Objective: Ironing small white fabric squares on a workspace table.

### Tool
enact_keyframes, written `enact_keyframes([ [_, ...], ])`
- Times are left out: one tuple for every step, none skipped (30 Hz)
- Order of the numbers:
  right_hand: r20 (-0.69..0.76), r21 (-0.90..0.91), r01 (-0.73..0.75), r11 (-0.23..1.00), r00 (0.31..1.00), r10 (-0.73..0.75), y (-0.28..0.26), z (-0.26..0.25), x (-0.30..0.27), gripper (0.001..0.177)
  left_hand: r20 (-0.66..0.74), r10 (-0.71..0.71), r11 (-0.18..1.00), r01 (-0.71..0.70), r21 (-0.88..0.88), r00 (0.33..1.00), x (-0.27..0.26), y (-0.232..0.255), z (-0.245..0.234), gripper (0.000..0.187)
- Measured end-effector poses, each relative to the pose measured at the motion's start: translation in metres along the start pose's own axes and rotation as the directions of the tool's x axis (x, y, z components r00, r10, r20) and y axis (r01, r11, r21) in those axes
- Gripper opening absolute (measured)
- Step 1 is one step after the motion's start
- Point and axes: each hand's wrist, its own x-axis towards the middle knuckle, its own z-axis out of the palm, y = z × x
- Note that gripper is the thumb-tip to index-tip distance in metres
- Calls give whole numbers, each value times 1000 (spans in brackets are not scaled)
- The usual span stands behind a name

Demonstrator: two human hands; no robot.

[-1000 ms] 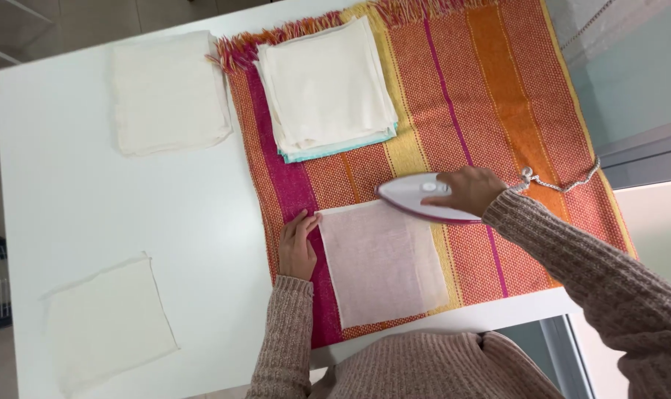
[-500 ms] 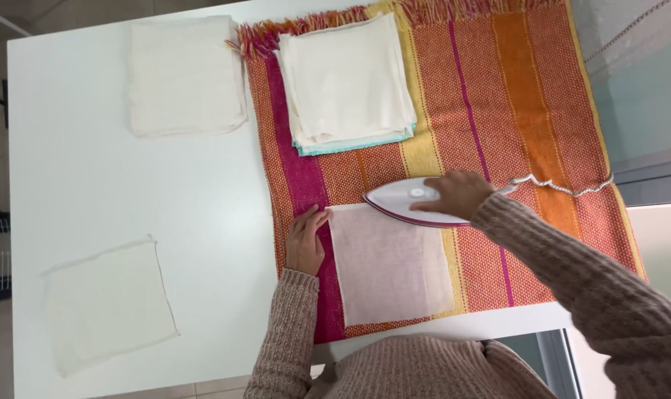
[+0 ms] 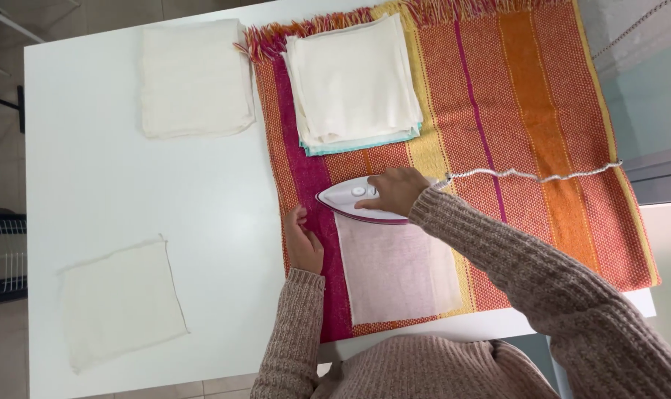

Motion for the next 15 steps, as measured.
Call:
enact_keyframes([
  [-25, 16, -19, 1000, 999, 20, -3, 1, 2, 76, 14, 3, 1000, -3, -12, 1000, 0, 1, -1, 74],
  [-25, 18, -16, 1000, 1000, 16, -3, 2, 1, 76, 13, 1, 1000, -1, -9, 1000, -2, 1, -1, 74],
  [-15, -6, 26, 1000, 1000, -26, -2, 3, -1, 75, 1, 8, 1000, -8, 0, 1000, -3, 2, 0, 73],
  [-10, -31, 61, 998, 998, -61, 1, 2, -1, 74, -8, 24, 1000, -24, 4, 1000, 0, 1, 3, 72],
  [-16, -31, 57, 998, 998, -57, 1, 3, 3, 74, -6, 31, 1000, -31, 3, 1000, 3, 3, 1, 72],
  [-35, -16, 10, 1000, 999, -10, -1, 6, 5, 75, 13, 34, 999, -34, 5, 999, 3, 5, -1, 73],
  [-54, 0, -37, 999, 998, 37, -3, 9, 8, 75, 31, 37, 999, -37, 6, 999, 2, 8, -4, 74],
  [-52, 3, -32, 999, 998, 32, -3, 9, 6, 75, 31, 33, 999, -33, 12, 999, 1, 7, -3, 74],
  [-39, -9, 32, 999, 999, -32, -3, 8, 5, 74, 35, 32, 999, -33, 30, 999, -1, 7, -2, 75],
  [-35, -19, 82, 996, 996, -83, 0, 5, 4, 74, 48, 44, 998, -46, 42, 998, 4, 5, 2, 77],
  [-43, -15, 74, 997, 996, -74, -1, 7, 5, 74, 55, 53, 998, -56, 41, 997, 6, 8, -1, 77],
  [-57, 17, 20, 1000, 998, -19, 0, 9, 3, 75, 63, 47, 998, -50, 50, 997, 7, 12, -3, 78],
  [-69, 49, -33, 998, 997, 36, 0, 12, 2, 76, 70, 40, 997, -44, 59, 997, 7, 16, -4, 78],
  [-66, 52, -36, 998, 997, 40, -1, 12, -1, 76, 75, 38, 997, -42, 58, 996, 9, 19, -2, 78],
  [-81, 52, -57, 997, 995, 61, -2, 12, -4, 75, 65, 60, 995, -65, 80, 996, 11, 21, -1, 80],
])
